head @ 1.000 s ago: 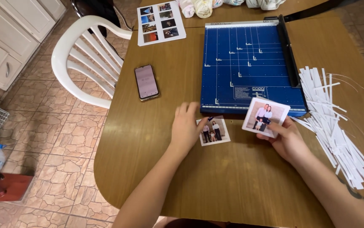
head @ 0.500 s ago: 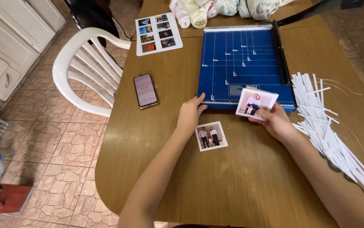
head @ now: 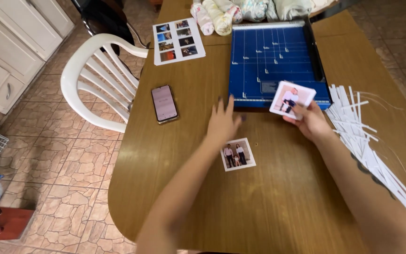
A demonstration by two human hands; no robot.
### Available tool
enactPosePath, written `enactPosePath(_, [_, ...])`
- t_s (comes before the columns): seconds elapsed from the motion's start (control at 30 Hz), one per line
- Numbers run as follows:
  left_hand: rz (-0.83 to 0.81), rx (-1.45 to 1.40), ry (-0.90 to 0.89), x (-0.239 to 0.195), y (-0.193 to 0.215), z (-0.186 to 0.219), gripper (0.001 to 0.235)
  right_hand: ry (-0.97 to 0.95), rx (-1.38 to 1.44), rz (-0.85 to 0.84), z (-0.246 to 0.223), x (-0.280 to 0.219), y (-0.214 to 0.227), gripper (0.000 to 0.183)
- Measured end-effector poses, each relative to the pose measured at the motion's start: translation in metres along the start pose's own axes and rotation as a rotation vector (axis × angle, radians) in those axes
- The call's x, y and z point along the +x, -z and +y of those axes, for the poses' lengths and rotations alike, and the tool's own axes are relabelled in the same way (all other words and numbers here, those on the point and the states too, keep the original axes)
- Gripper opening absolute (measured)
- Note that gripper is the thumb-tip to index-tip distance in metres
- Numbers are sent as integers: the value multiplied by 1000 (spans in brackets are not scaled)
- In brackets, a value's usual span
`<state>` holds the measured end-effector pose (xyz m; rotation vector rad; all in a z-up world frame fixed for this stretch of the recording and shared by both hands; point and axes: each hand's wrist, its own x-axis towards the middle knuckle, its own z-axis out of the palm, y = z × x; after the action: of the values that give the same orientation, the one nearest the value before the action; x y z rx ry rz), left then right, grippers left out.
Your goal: The person uses a paper trimmer to cut the white borders off several printed photographs. After trimming, the person gathers the photos and sorts them into two separate piles on the table.
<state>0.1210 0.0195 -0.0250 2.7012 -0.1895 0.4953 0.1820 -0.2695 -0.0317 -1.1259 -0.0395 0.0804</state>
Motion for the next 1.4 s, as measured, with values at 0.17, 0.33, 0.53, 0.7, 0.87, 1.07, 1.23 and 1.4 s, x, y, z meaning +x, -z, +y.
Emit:
enactPosePath(0.17, [-157, 114, 11, -123, 65, 48, 61, -87, 26, 60, -19, -47, -10, 44])
enactPosePath(0.33, [-281, 101, 33, -133, 58, 37, 57, -142, 60, 90, -8, -73, -10, 43])
enactPosePath(0.53, [-295, 99, 68, -76, 31, 14, 59, -143, 53, 74, -7, -85, -28, 42])
enactPosePath(0.7, [-190, -115, -15, -69, 59, 40, 49, -120, 27, 26, -4, -88, -31, 42])
enactPosePath(0.87, [56, -676, 57, -75, 11, 51, 34, -142, 34, -15, 5, -103, -46, 44])
enactPosePath(1.07, [48, -729, 193, -79, 20, 64, 17, -175, -8, -43, 10, -107, -48, 44])
enactPosePath(1.23, [-12, -678, 135, -76, 9, 51, 13, -167, -17, -63, 10, -106, -48, 46])
enactPosePath(1.4, [-12, -571, 163, -70, 14, 33, 23, -131, 26, 16, 7, -97, -36, 44])
